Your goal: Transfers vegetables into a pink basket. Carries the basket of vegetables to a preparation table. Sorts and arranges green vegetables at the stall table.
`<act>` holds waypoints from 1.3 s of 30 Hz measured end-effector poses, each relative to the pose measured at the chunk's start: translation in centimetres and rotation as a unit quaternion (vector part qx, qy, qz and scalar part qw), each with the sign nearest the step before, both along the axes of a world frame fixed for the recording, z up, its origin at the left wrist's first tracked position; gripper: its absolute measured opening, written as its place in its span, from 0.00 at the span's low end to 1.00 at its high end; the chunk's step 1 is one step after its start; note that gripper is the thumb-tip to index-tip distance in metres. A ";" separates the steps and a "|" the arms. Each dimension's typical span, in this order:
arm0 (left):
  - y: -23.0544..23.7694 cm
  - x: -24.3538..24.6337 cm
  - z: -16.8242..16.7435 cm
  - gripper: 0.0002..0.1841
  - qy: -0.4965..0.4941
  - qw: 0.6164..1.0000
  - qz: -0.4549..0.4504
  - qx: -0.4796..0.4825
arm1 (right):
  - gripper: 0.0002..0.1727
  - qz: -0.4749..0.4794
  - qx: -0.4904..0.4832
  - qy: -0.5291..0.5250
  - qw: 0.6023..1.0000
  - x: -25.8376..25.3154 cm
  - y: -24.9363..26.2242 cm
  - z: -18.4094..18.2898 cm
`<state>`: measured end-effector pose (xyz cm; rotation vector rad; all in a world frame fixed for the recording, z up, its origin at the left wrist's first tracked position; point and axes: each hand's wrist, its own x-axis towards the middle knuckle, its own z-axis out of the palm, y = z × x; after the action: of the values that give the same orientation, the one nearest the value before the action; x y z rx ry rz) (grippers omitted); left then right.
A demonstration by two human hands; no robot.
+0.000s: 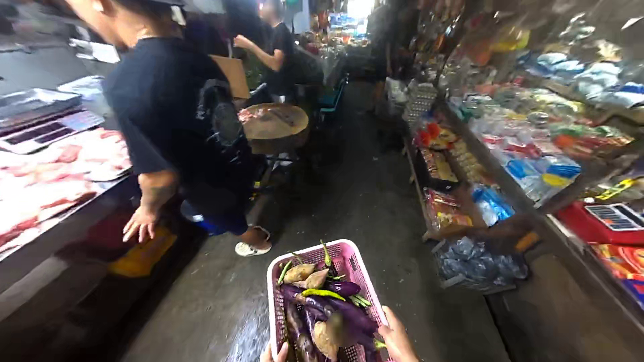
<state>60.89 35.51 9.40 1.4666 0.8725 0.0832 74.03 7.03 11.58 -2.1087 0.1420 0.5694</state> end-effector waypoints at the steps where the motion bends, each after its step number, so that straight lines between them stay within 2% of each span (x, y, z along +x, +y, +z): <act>1: 0.3 4.8 0.4 0.22 -0.002 1.000 -0.025 -0.004 | 0.30 -0.024 -0.005 0.000 1.000 3.4 -0.6 0.6; 3: 0.4 14.5 0.1 0.21 -0.016 0.998 -0.061 -0.007 | 0.30 -0.062 -0.005 -0.004 0.998 10.5 -1.5 0.5; 6: 0.7 29.6 -1.5 0.19 -0.029 0.995 -0.093 -0.012 | 0.30 -0.106 0.007 -0.016 0.994 22.7 -2.0 -1.6; 9: 0.7 42.2 -2.6 0.19 -0.006 0.995 -0.104 -0.007 | 0.31 -0.103 -0.010 0.013 0.995 35.4 -1.6 -2.1; 11: 1.2 51.0 -2.8 0.19 -0.015 0.995 -0.094 0.000 | 0.32 -0.078 -0.022 0.007 0.997 45.6 -0.7 -1.9; 13: 2.8 59.4 -2.7 0.20 -0.022 0.997 -0.071 0.010 | 0.31 -0.052 -0.028 0.005 0.998 55.8 0.9 -1.8; 18: 7.4 75.7 1.0 0.20 -0.008 1.000 0.005 0.025 | 0.31 0.039 0.013 0.022 0.999 76.2 6.8 0.2; 21: 10.8 87.6 0.4 0.19 -0.026 0.999 0.037 0.023 | 0.31 0.087 0.049 -0.016 0.995 89.1 10.4 -0.8; 26: 16.9 110.3 -1.7 0.19 -0.034 0.999 -0.005 0.030 | 0.30 0.045 0.051 -0.047 0.997 109.6 15.5 -3.6; 30: 18.2 127.8 -0.1 0.18 -0.013 0.999 -0.044 0.002 | 0.30 0.012 0.012 -0.033 0.999 125.0 16.2 -0.6; 32: 19.4 136.1 0.1 0.18 -0.017 0.998 -0.054 0.004 | 0.30 -0.006 0.016 -0.037 0.999 132.6 17.3 -0.7; 36: 22.9 152.3 -3.2 0.19 -0.049 0.998 -0.043 -0.010 | 0.29 -0.023 0.026 -0.025 0.999 149.2 21.2 -3.4; 39: 25.9 162.4 -5.5 0.18 -0.042 0.999 -0.001 -0.010 | 0.28 0.014 0.028 -0.020 0.999 161.9 25.5 -4.7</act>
<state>223.33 61.42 3.85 1.4350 0.8009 0.1332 235.96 32.53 6.91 -2.0690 0.0731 0.5405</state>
